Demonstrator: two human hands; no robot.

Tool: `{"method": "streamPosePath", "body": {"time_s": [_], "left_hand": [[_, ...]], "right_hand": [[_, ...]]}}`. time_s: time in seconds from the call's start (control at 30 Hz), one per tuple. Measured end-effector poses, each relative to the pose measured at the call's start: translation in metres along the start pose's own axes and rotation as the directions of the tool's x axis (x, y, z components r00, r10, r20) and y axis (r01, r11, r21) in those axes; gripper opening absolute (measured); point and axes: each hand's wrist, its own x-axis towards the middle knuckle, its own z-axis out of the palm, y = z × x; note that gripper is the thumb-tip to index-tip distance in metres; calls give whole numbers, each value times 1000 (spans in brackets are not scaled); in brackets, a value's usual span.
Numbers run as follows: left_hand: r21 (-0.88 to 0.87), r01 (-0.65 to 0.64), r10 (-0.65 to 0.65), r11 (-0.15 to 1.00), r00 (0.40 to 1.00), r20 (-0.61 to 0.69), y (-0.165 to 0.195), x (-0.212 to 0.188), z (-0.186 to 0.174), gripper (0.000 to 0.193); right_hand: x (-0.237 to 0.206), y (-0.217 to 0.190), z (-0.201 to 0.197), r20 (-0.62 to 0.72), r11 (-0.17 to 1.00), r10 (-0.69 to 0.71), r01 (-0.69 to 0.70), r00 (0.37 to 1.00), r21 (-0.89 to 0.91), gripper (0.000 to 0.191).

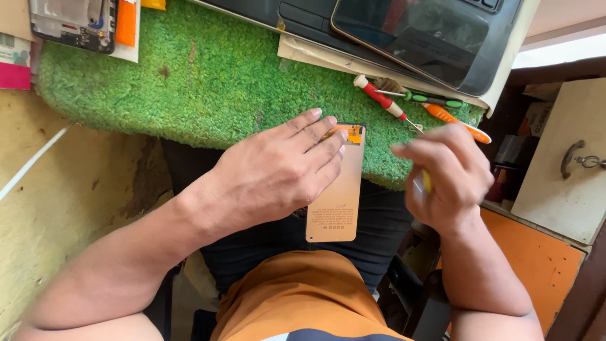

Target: The person unscrews the back cover of a smartphone with a screwdriver, removes the back panel, and then applies adhesive from a tube onto the back cover, spreading it along the edge with a small spreader. The person works at a small repair bench with a laptop and tools on a green mat.

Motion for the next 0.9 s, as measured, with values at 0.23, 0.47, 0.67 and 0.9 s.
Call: {"method": "streamPosePath", "body": {"time_s": [0.23, 0.47, 0.67, 0.9], "left_hand": [[-17, -11, 11, 1000, 1000, -24, -1, -1, 0, 29], [-21, -4, 4, 1000, 1000, -30, 1, -1, 2, 27], [-9, -9, 9, 1000, 1000, -18, 2, -2, 4, 28], [-13, -9, 9, 1000, 1000, -19, 1, -2, 4, 29]], "right_hand": [[18, -8, 10, 235, 994, 83, -64, 969, -89, 45], [27, -13, 12, 265, 996, 56, -34, 963, -88, 35], [27, -12, 14, 265, 993, 59, -30, 962, -111, 31], [17, -5, 12, 150, 984, 168, -156, 974, -92, 20]]}}
